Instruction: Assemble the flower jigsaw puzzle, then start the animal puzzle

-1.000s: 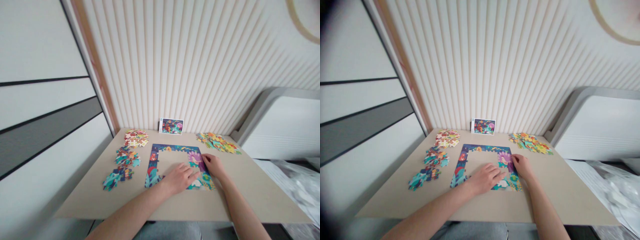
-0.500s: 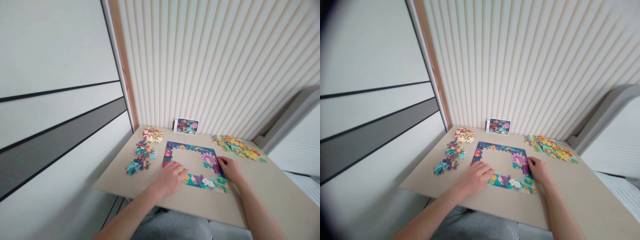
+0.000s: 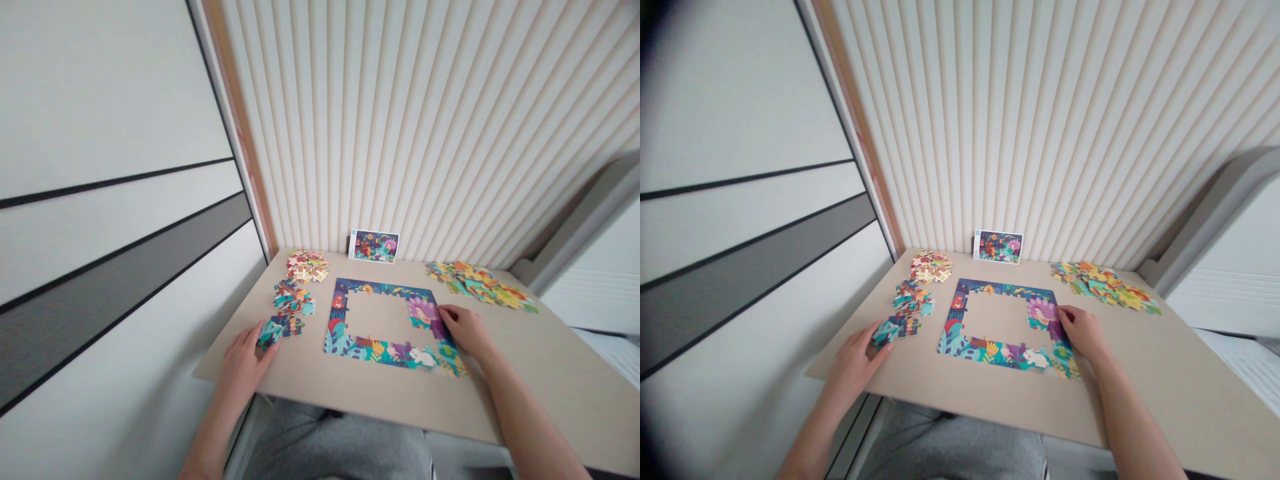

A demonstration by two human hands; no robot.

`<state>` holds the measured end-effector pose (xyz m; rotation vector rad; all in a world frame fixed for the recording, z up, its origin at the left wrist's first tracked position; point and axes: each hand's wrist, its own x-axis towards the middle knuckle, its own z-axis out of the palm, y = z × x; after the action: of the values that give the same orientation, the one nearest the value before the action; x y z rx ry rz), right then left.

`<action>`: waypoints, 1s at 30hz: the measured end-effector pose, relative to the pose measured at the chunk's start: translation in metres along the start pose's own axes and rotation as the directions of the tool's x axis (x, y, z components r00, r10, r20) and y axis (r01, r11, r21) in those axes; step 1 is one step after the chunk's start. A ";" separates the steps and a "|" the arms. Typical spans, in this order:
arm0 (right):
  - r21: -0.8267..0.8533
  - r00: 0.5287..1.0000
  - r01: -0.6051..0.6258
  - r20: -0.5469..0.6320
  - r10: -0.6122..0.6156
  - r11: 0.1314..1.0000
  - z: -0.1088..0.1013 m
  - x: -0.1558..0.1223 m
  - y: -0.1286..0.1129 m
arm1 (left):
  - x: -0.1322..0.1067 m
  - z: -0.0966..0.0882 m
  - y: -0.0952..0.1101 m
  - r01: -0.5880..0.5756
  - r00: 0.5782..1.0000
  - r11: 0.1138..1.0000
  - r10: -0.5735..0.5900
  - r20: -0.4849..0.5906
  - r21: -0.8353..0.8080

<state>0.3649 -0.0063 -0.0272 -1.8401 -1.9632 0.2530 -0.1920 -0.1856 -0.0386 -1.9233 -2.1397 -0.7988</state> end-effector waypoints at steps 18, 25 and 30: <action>-0.007 1.000 0.005 0.029 -0.005 1.000 -0.001 0.000 0.002 | 0.017 -0.014 0.025 -0.123 0.983 0.980 0.098 -0.157 -0.158; -0.015 1.000 0.007 0.029 -0.007 1.000 0.001 0.001 0.004 | 0.026 -0.028 0.022 -0.149 0.967 0.984 0.124 -0.222 -0.101; 0.005 1.000 -0.004 0.003 0.004 1.000 -0.003 -0.002 -0.005 | 0.030 -0.044 0.047 -0.170 0.957 0.964 0.112 -0.268 -0.203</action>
<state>0.3616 -0.0088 -0.0228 -1.8425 -1.9594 0.2619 -0.1623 -0.1790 0.0258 -1.9251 -1.8058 -1.2294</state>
